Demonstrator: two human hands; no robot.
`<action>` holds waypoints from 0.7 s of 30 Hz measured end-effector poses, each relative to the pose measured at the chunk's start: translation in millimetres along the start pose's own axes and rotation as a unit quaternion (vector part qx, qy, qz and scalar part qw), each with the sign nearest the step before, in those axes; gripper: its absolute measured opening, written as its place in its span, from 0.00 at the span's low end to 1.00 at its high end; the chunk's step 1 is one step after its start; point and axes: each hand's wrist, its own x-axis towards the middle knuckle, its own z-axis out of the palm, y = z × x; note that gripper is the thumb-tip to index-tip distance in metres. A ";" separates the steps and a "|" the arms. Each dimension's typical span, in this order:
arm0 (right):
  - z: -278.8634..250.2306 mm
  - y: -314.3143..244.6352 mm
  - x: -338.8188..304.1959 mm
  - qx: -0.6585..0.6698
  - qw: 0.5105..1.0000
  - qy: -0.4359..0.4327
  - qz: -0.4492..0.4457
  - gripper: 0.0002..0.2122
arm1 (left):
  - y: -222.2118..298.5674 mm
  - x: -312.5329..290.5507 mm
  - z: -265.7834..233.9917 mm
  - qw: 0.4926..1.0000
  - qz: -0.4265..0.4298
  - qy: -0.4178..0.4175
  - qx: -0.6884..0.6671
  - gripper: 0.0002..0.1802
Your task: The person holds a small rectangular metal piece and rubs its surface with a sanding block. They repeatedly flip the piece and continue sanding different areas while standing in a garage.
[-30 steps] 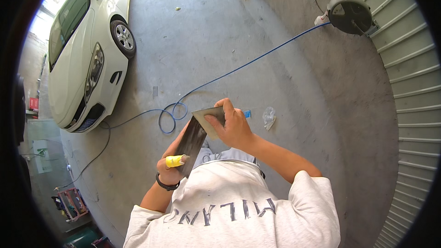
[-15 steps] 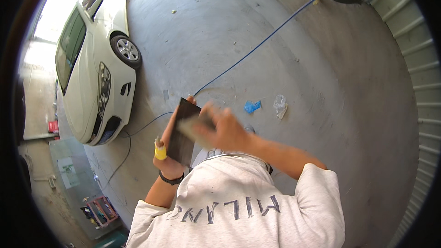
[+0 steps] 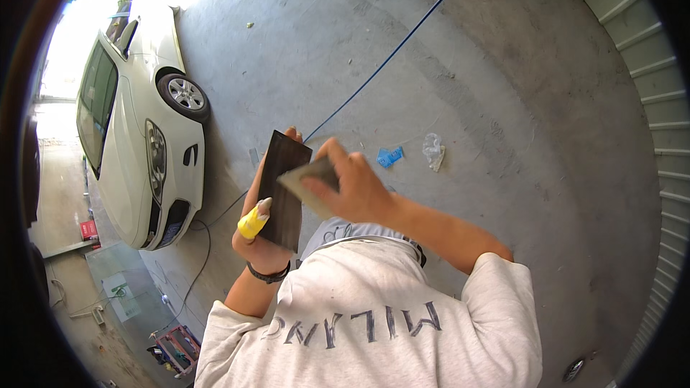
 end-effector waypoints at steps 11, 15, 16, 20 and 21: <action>44.4 -13.1 -19.8 -0.021 0.982 -0.155 -0.105 0.18 | 24.1 -16.1 -27.6 0.993 0.004 0.115 -0.022 0.46; -12.6 -53.7 21.2 -0.102 0.986 -0.131 -0.017 0.18 | 49.3 -38.6 -51.8 0.990 -0.076 0.067 -0.098 0.42; -28.4 -60.3 32.9 -0.117 0.980 -0.135 -0.086 0.17 | 53.3 -44.1 -56.4 0.990 -0.076 0.039 -0.109 0.41; -43.6 -66.5 57.2 -0.242 0.916 -0.218 -0.236 0.16 | 59.4 -59.0 -64.1 0.974 -0.218 0.018 -0.052 0.35; -40.8 -63.0 60.2 -0.244 0.899 -0.251 -0.263 0.15 | 60.8 -62.9 -63.5 0.971 -0.236 0.010 -0.029 0.34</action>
